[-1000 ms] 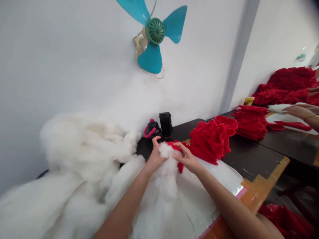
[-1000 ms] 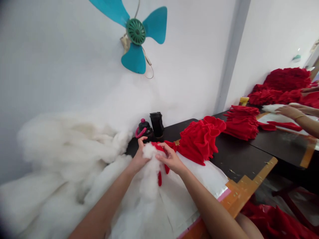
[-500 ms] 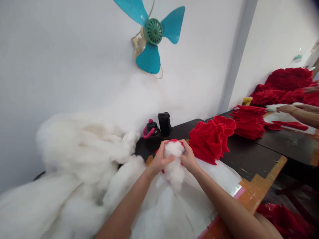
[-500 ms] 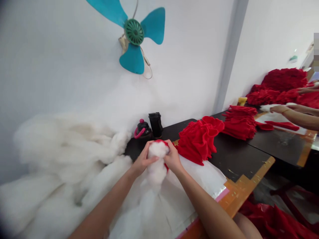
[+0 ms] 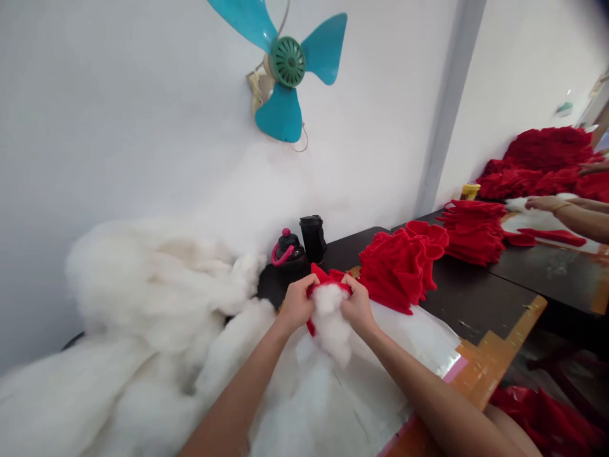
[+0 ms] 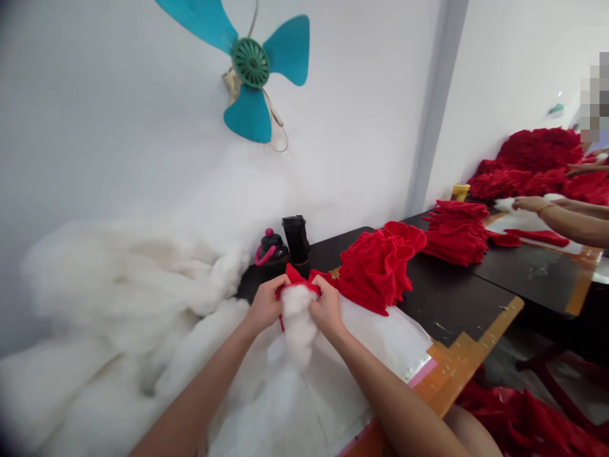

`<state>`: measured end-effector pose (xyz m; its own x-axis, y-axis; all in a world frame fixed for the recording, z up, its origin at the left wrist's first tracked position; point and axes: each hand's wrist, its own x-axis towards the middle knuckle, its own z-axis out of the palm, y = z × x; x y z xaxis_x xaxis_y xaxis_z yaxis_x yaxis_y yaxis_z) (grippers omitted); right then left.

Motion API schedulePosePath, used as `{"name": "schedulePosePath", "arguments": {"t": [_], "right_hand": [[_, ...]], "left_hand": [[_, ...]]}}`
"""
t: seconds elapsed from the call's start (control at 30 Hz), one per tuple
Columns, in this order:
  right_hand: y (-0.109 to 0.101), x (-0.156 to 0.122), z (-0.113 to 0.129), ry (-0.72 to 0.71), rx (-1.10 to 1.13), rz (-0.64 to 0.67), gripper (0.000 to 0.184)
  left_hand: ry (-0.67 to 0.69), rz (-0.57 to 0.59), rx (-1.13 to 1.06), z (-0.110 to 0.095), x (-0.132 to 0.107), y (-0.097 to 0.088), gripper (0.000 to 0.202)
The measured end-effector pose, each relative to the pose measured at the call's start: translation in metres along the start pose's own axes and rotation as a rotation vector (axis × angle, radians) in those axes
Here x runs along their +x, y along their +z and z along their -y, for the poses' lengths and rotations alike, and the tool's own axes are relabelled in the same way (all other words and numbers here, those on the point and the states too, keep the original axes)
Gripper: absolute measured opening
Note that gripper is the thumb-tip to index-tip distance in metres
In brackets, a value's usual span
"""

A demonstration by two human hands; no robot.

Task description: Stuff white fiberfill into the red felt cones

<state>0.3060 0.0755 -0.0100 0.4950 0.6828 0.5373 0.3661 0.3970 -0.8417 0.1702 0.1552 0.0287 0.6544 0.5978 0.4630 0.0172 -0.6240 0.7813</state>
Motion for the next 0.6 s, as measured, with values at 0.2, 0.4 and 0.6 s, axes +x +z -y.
{"name": "schedulePosePath", "arguments": {"t": [0.2,0.4,0.6], "right_hand": [[0.0,-0.007,0.025,0.131,0.452,0.619,0.038],[0.003,-0.002,0.015,0.056,0.302,0.375,0.015],[-0.004,0.003,0.003,0.021,0.113,0.013,0.019]], "left_hand": [[-0.057,-0.362,-0.009,0.006,-0.007,-0.003,0.027],[-0.019,-0.318,-0.012,0.004,-0.007,0.003,0.024],[0.016,0.121,-0.258,-0.012,-0.003,0.002,0.02]]}}
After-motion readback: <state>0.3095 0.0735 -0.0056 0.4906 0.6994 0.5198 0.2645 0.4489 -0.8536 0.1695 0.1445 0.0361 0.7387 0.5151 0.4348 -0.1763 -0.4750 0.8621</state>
